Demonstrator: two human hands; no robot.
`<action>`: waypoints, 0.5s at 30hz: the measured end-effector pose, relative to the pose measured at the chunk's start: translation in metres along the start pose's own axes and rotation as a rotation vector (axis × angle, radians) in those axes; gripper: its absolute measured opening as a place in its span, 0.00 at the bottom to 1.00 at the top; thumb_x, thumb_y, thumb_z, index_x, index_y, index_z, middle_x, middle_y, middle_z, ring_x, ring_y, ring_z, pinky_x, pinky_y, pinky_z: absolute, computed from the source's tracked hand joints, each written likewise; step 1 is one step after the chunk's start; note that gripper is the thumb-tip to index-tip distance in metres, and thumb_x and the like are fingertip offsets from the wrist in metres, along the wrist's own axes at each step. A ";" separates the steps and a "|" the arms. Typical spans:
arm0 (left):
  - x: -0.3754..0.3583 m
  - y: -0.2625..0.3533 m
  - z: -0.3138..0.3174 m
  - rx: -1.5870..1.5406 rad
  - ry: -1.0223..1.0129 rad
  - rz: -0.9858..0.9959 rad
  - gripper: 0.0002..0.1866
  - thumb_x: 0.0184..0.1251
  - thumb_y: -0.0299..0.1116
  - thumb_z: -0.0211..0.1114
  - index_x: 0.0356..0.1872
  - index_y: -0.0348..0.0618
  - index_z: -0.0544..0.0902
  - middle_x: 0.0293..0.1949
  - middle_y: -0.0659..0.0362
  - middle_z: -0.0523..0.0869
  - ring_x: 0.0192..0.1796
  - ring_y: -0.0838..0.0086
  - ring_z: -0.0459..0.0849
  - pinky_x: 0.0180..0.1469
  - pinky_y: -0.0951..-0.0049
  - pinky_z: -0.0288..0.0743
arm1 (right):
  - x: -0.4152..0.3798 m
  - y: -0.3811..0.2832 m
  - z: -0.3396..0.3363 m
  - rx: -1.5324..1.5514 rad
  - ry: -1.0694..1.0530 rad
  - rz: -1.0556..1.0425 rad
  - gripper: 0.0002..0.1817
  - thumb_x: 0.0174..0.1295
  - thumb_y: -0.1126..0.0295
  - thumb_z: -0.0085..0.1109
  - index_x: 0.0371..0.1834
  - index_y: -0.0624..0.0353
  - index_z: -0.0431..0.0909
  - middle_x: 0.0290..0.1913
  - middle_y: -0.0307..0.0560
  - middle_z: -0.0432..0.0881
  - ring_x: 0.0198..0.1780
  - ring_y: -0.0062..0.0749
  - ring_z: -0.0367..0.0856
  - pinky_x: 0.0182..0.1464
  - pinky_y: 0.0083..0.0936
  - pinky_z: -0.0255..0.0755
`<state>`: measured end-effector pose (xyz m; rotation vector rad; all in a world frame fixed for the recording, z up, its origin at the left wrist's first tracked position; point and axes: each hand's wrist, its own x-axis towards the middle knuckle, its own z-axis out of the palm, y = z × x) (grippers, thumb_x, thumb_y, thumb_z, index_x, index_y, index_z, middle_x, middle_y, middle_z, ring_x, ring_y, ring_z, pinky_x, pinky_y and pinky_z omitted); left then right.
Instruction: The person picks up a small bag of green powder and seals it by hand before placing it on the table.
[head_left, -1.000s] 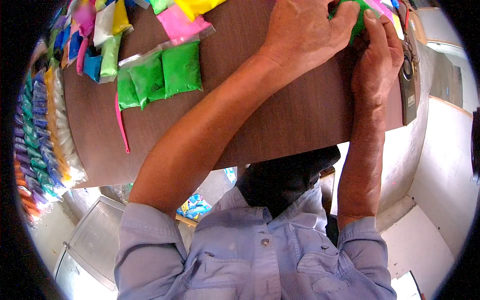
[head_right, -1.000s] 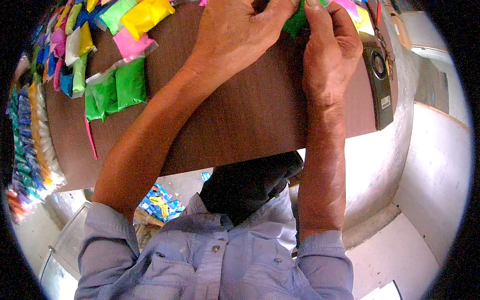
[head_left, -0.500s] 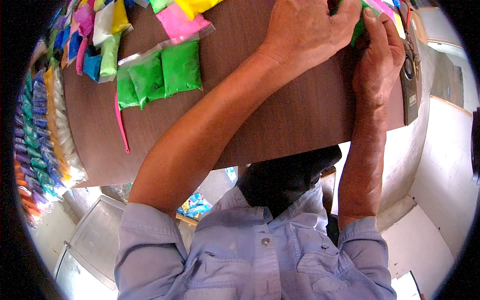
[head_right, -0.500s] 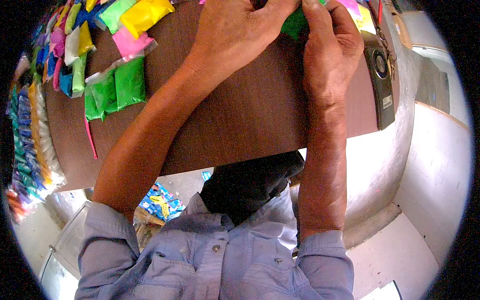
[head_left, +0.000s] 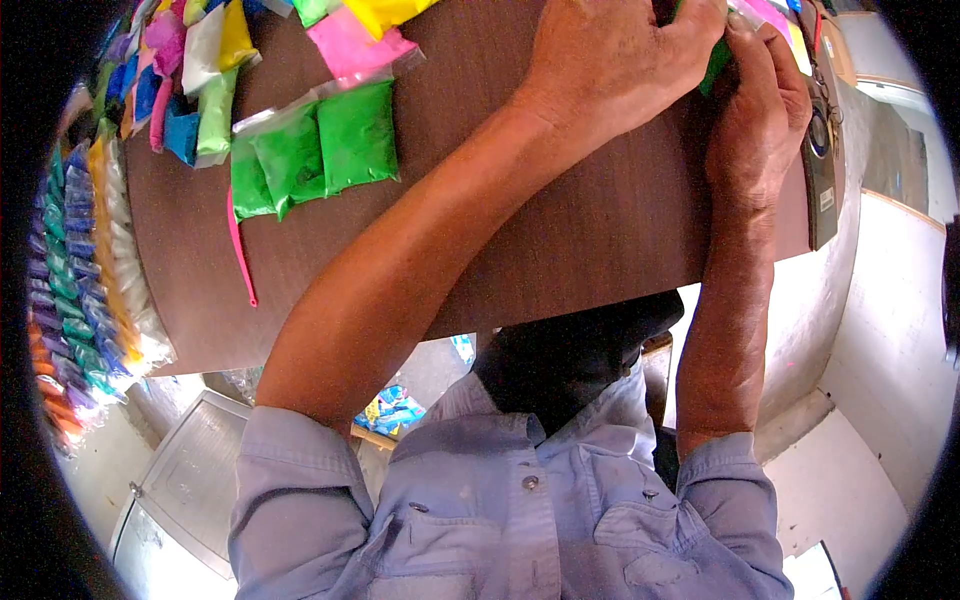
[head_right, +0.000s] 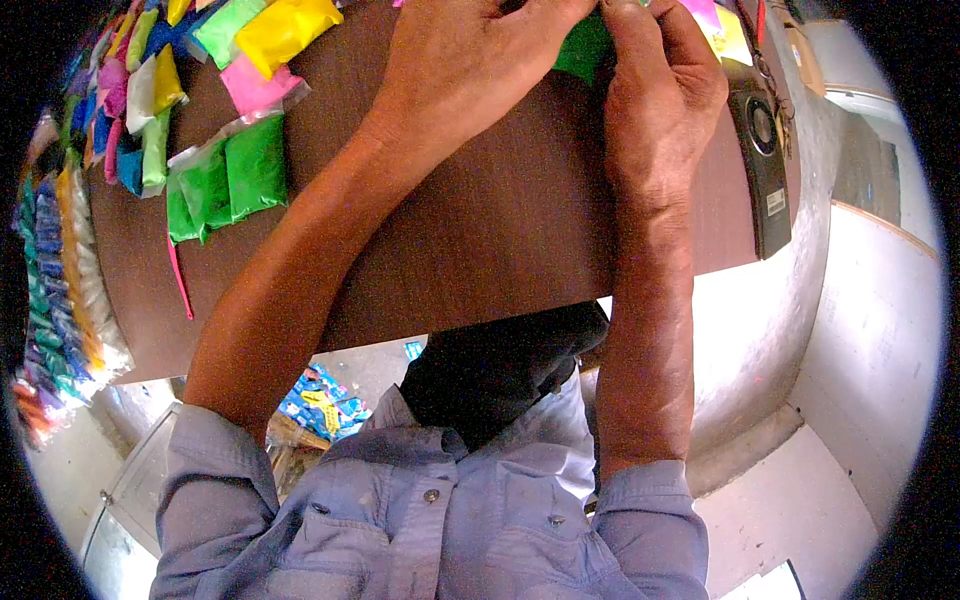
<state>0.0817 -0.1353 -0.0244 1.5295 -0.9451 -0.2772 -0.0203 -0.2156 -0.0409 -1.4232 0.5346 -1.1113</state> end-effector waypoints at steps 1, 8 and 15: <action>0.000 -0.001 0.000 0.000 0.000 0.000 0.19 0.76 0.39 0.65 0.30 0.34 0.74 0.24 0.44 0.73 0.26 0.55 0.76 0.32 0.56 0.69 | 0.011 0.034 -0.022 0.206 0.032 0.068 0.07 0.75 0.70 0.60 0.41 0.61 0.85 0.36 0.36 0.85 0.37 0.19 0.79 0.43 0.18 0.71; -0.001 -0.006 0.002 0.039 0.041 0.098 0.18 0.76 0.38 0.64 0.30 0.34 0.73 0.24 0.42 0.74 0.26 0.55 0.77 0.32 0.56 0.69 | 0.001 -0.014 -0.001 -0.049 -0.021 0.115 0.06 0.75 0.70 0.60 0.40 0.60 0.84 0.35 0.35 0.84 0.36 0.18 0.77 0.41 0.18 0.69; 0.000 -0.001 -0.008 -0.008 -0.075 -0.019 0.21 0.76 0.42 0.66 0.31 0.34 0.74 0.26 0.41 0.76 0.27 0.55 0.79 0.33 0.55 0.70 | -0.008 -0.032 0.014 -0.064 -0.016 0.053 0.09 0.74 0.68 0.61 0.42 0.62 0.84 0.37 0.38 0.85 0.38 0.20 0.78 0.44 0.20 0.71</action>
